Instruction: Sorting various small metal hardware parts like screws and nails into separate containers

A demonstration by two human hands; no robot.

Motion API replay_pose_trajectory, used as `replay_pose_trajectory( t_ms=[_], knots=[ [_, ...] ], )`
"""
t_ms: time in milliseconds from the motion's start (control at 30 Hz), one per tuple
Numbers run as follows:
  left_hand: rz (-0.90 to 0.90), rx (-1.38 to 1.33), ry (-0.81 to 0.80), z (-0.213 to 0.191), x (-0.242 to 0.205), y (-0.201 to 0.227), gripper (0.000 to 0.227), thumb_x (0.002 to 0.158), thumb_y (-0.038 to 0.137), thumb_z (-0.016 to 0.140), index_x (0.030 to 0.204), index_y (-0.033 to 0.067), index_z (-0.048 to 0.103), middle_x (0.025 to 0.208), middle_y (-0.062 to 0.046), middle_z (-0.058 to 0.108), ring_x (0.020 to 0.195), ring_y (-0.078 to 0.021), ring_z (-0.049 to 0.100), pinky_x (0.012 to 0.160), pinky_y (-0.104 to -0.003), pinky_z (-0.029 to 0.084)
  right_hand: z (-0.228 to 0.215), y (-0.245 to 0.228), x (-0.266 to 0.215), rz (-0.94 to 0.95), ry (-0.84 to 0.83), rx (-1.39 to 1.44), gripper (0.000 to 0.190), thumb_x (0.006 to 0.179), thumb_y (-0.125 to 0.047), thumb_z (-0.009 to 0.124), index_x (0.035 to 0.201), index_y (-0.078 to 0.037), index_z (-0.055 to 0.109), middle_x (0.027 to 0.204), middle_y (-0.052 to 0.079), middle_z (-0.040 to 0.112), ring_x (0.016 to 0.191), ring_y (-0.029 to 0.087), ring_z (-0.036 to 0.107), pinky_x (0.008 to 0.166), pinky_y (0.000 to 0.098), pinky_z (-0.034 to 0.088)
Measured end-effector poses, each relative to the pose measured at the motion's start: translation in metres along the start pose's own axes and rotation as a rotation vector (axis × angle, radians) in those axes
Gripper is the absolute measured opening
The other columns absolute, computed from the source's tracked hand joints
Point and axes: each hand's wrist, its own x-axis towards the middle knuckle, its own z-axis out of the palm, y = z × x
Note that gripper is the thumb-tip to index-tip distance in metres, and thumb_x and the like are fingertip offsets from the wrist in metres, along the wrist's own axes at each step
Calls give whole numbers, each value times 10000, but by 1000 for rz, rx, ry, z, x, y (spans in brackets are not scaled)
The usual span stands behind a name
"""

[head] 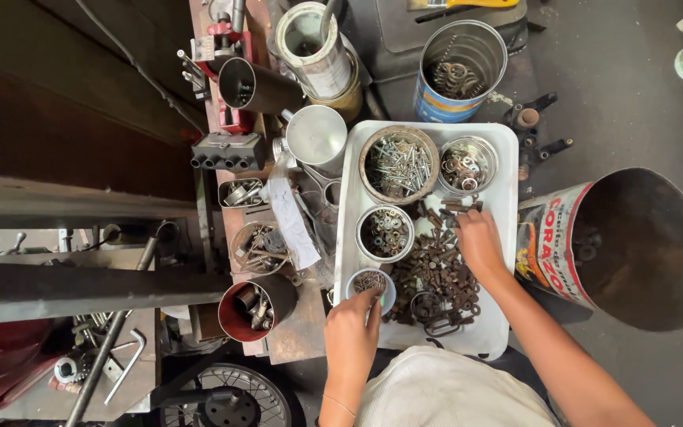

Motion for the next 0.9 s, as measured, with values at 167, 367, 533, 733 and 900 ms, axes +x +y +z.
replay_pose_trajectory(
  t_ms=[167, 367, 533, 733, 900],
  knots=[
    [-6, -26, 22, -4, -1, 2, 197, 927, 183, 595, 1091, 154, 701, 837, -35, 726, 713, -247, 669, 635, -393, 522, -11, -6, 2, 30, 25, 179, 184, 877, -32, 662, 1040, 37, 712, 946, 192, 679, 839, 351, 610, 803, 436, 500],
    [-25, -11, 13, -3, -4, -2, 199, 927, 197, 593, 1094, 163, 695, 850, -42, 728, 729, -268, 664, 636, -404, 514, -46, -43, 15, 116, 36, 295, 210, 932, 63, 575, 1122, 76, 662, 967, 205, 680, 772, 291, 677, 743, 372, 600],
    [-35, -8, -13, -8, 1, 4, 196, 937, 205, 587, 1092, 166, 700, 798, -38, 713, 684, -251, 654, 592, -392, 508, 1, -22, 21, 22, -30, 91, 398, 946, -97, 577, 1322, 32, 580, 1027, 236, 638, 822, 405, 656, 708, 462, 555],
    [-41, -40, 9, -7, 2, 2, 200, 932, 191, 590, 1095, 162, 703, 830, -43, 727, 701, -252, 666, 613, -388, 513, -34, -28, 2, -1, 21, 332, 319, 910, 83, 536, 1210, 46, 637, 1149, 263, 660, 988, 370, 680, 999, 442, 535],
    [-31, -23, -3, -7, 1, 1, 202, 935, 199, 578, 1101, 169, 689, 807, -48, 707, 696, -278, 647, 613, -404, 492, -15, -5, -17, -112, -393, 158, 702, 720, 244, 519, 1249, -192, 670, 1258, 99, 625, 1123, 296, 569, 991, 420, 493]
  ],
)
